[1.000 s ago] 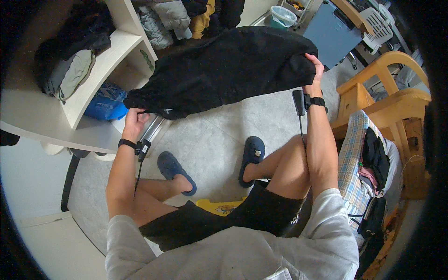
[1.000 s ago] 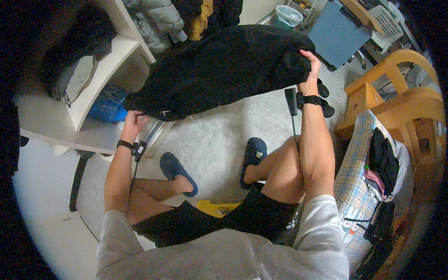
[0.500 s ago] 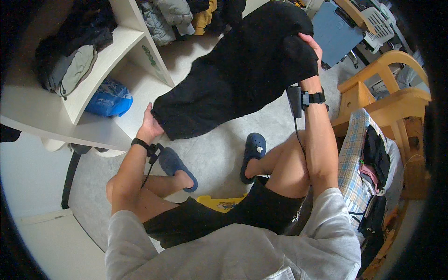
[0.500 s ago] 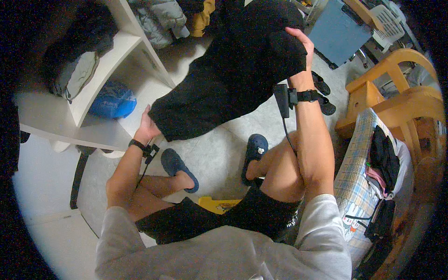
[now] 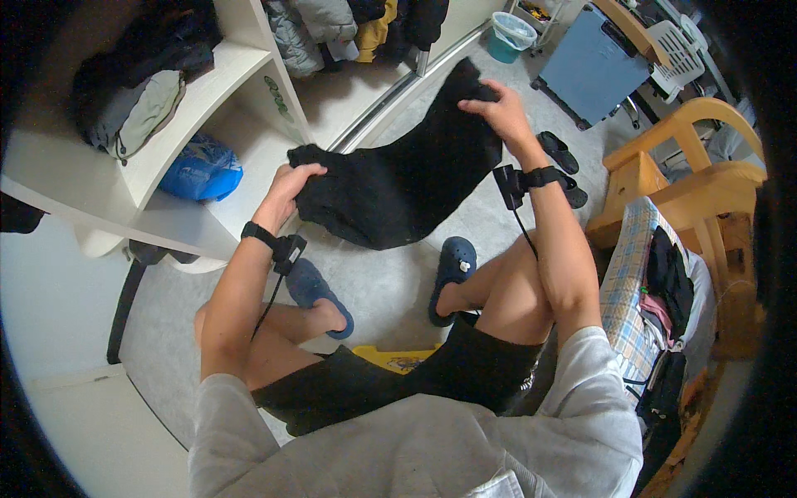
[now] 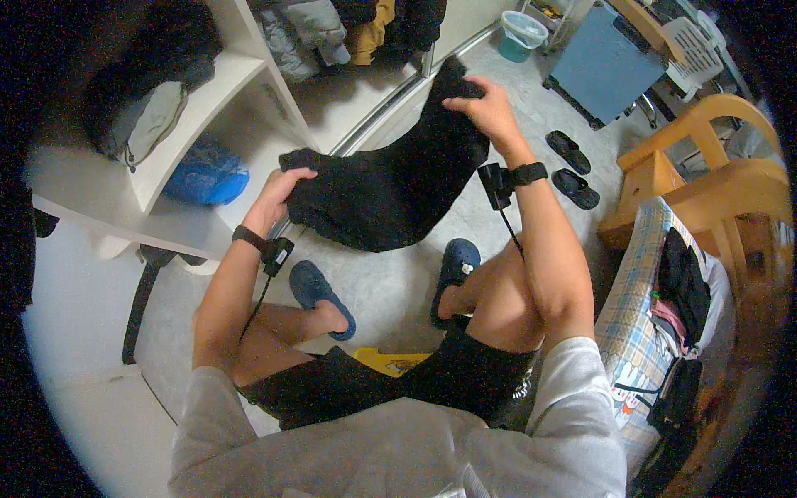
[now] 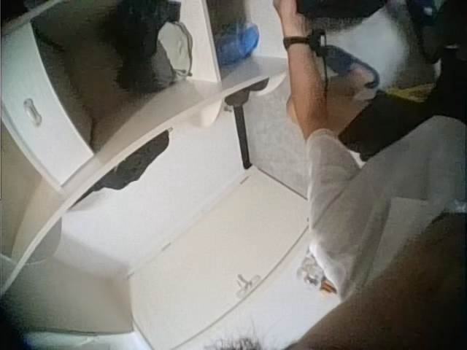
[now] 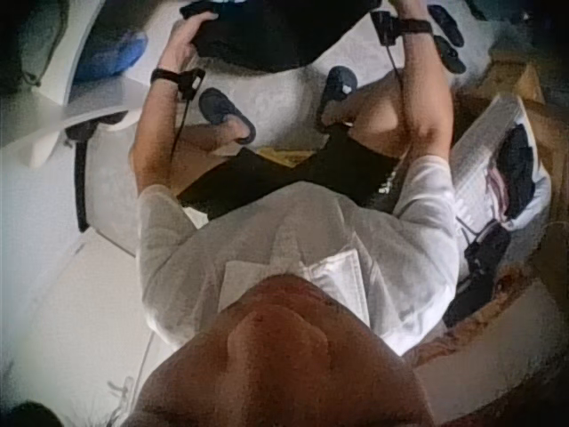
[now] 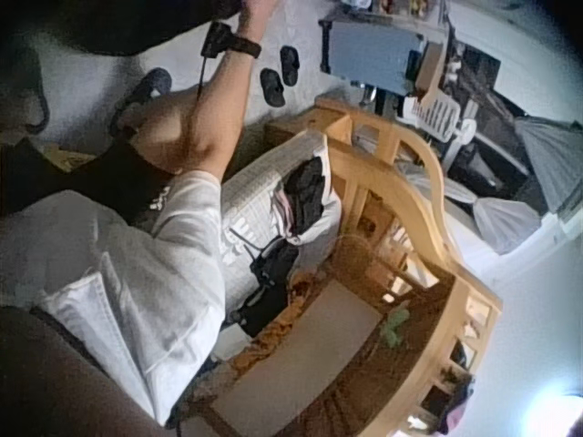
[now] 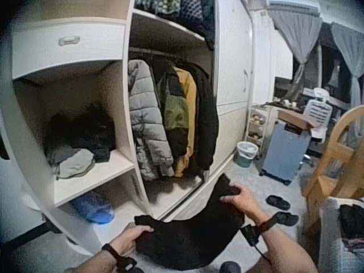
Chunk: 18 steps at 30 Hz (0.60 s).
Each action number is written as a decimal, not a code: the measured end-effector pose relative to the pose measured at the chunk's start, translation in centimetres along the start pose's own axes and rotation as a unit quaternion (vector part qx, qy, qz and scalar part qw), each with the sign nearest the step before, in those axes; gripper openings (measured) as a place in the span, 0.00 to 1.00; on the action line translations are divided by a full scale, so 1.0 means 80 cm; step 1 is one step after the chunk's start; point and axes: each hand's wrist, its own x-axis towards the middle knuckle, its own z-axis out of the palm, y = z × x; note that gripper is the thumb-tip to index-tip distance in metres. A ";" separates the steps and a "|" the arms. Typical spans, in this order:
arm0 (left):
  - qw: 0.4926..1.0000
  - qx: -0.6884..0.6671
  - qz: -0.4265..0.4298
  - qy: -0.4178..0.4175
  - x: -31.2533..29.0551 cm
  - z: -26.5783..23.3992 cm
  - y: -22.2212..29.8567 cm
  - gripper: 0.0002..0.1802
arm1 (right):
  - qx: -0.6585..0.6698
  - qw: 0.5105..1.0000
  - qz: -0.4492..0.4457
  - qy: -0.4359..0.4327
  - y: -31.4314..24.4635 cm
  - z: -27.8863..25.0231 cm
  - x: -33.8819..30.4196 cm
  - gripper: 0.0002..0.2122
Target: The person picks up several garments from a shelf one by one, including black pants, a printed t-shirt, and blue jeans, and places them onto a stack on a bed.
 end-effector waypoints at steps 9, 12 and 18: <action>0.993 0.016 0.078 -0.084 0.024 0.079 0.042 0.22 | -0.070 0.969 -0.162 -0.170 -0.022 0.145 -0.027 0.26; 0.981 -0.101 0.102 -0.129 0.003 0.110 0.061 0.41 | 0.005 0.985 -0.023 -0.169 -0.037 0.168 -0.032 0.34; 0.959 -0.149 0.107 -0.214 -0.005 0.116 0.060 0.55 | -0.102 0.984 -0.079 -0.123 -0.028 0.159 -0.017 0.40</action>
